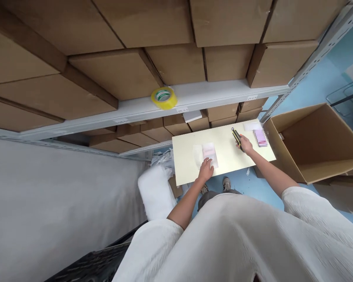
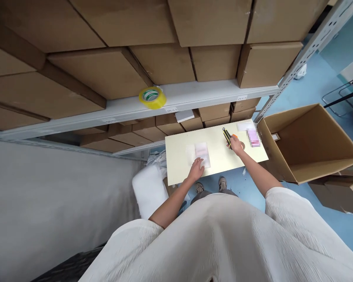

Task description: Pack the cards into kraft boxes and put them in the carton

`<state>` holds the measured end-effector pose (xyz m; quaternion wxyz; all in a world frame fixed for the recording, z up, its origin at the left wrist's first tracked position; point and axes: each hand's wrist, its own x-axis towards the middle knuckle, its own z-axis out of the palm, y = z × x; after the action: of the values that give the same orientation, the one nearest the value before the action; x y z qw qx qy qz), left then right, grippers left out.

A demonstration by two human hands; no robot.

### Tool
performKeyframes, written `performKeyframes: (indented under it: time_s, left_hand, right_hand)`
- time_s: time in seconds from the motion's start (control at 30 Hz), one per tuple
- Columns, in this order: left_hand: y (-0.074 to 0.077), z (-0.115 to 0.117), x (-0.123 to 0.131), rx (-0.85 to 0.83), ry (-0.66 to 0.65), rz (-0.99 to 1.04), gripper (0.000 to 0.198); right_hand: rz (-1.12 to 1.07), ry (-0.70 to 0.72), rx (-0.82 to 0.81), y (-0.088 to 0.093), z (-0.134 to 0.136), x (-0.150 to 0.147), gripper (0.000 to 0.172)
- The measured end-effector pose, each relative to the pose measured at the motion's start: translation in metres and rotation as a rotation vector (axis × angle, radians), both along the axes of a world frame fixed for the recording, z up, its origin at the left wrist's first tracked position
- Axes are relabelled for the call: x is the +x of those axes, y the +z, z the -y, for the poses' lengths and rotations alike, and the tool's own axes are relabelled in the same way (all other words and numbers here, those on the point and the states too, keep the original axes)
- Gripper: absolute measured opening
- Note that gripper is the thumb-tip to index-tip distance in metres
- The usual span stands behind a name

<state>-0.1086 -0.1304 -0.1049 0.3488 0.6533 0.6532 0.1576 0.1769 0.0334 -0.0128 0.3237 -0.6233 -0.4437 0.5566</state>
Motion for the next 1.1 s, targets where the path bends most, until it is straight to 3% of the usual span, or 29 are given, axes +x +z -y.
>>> performKeyframes:
  time_s: [0.33,0.5,0.7,0.93,1.1]
  left_hand:
    - [0.005,0.044,-0.087,-0.138,0.098,-0.094,0.054]
    - [-0.001,0.061,-0.117,-0.207,0.083,-0.095,0.051]
    - [-0.016,0.069,-0.147,-0.251,0.043,-0.068,0.056]
    - [-0.031,0.071,-0.171,-0.267,-0.017,-0.084,0.061]
    - [-0.033,0.076,-0.176,-0.267,-0.028,-0.031,0.064]
  right_hand:
    - [0.021,0.317,-0.143,-0.015,0.078,-0.133,0.021]
    - [0.218,0.301,-0.135,-0.026,0.093,-0.177,0.015]
    - [0.446,0.263,-0.141,-0.039,0.096,-0.219,0.013]
    - [0.488,0.267,-0.179,-0.056,0.072,-0.258,0.014]
    - [0.478,0.270,-0.186,-0.066,0.060,-0.266,0.011]
